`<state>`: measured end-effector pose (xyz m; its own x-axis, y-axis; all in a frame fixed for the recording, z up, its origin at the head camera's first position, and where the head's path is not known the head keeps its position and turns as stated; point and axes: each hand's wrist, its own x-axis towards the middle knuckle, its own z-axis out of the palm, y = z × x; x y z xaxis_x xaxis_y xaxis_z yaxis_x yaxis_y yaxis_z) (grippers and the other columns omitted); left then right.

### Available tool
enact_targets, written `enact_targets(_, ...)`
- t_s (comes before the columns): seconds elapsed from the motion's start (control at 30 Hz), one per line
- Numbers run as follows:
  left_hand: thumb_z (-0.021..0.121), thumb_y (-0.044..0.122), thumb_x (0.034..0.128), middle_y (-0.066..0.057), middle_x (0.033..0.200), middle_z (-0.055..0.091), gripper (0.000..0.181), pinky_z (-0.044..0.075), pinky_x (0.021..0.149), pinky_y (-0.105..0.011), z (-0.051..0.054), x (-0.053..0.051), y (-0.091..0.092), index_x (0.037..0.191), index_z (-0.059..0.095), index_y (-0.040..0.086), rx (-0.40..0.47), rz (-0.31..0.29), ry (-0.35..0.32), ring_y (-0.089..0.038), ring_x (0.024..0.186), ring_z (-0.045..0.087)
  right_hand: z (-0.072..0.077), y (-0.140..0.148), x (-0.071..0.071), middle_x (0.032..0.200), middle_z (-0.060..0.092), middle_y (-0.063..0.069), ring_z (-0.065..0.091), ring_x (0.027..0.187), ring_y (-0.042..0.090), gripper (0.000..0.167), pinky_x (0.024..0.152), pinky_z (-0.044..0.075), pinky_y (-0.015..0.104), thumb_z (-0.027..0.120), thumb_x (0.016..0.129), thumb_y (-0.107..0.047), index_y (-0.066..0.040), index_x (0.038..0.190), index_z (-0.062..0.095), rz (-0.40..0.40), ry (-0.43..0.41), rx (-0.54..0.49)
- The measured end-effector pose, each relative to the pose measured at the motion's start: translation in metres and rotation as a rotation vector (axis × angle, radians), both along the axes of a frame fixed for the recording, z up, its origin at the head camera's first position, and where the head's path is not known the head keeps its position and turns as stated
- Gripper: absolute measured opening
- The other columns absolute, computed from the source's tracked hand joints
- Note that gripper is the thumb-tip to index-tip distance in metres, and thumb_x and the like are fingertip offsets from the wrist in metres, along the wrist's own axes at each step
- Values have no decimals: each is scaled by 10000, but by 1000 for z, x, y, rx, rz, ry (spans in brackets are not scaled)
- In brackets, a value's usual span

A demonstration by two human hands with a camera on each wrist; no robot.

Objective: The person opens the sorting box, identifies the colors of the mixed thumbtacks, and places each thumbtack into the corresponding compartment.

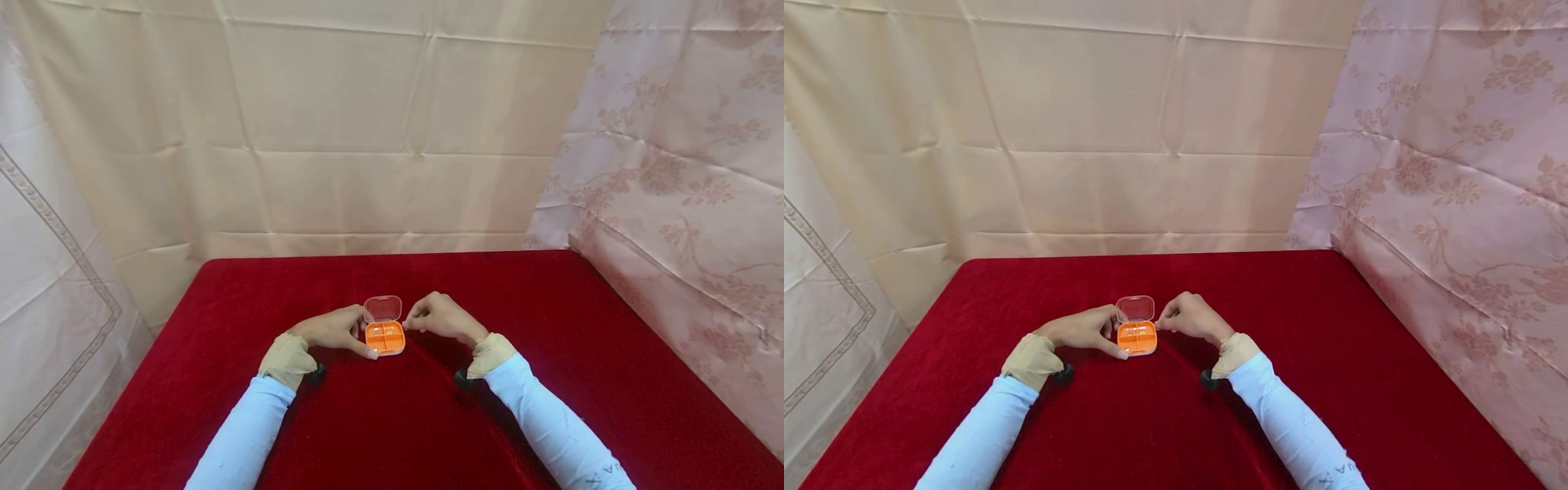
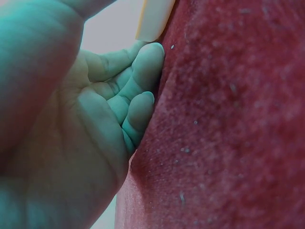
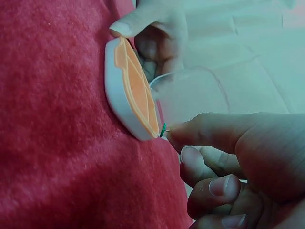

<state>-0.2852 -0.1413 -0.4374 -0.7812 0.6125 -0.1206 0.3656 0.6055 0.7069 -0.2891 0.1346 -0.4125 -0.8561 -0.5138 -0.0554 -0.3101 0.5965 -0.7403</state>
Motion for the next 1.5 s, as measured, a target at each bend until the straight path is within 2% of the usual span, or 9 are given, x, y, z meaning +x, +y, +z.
enact_targets(0.23,912,371,787,-36,996,581,599,480,751,-317,-1,-1,0,1174,551,91,3,0,-5,-171,871,549,0,-7,4,776,681,-11,568,708,117,61,643,457,278,762,940,-140,-114,897,796,7,-9,9)
enact_targets(0.53,910,366,792,-39,1009,580,610,476,770,-326,0,0,0,1196,550,85,0,3,-11,-175,886,543,-3,-15,10,774,695,-6,587,694,105,74,630,476,272,744,935,-100,-90,874,784,70,-3,-12)
enact_targets(0.87,909,353,796,-37,1016,579,602,472,777,-323,0,0,0,1194,548,81,5,-5,-16,-174,895,537,-10,-20,11,731,679,-67,534,641,50,45,595,445,236,767,912,-96,-115,881,793,110,73,42)
enact_targets(1.2,905,354,802,-41,1007,578,616,474,768,-320,0,-1,0,1214,544,72,0,-3,-20,-177,885,538,-8,-22,14,738,693,-76,556,658,42,54,617,472,241,777,914,-92,-104,862,788,148,96,63)
enact_targets(1.5,907,356,799,-36,1001,578,608,471,762,-315,0,-1,0,1204,547,80,2,-9,-17,-174,879,536,-8,-23,16,717,687,-95,554,648,42,87,603,475,238,801,897,-105,-144,820,789,164,129,101)
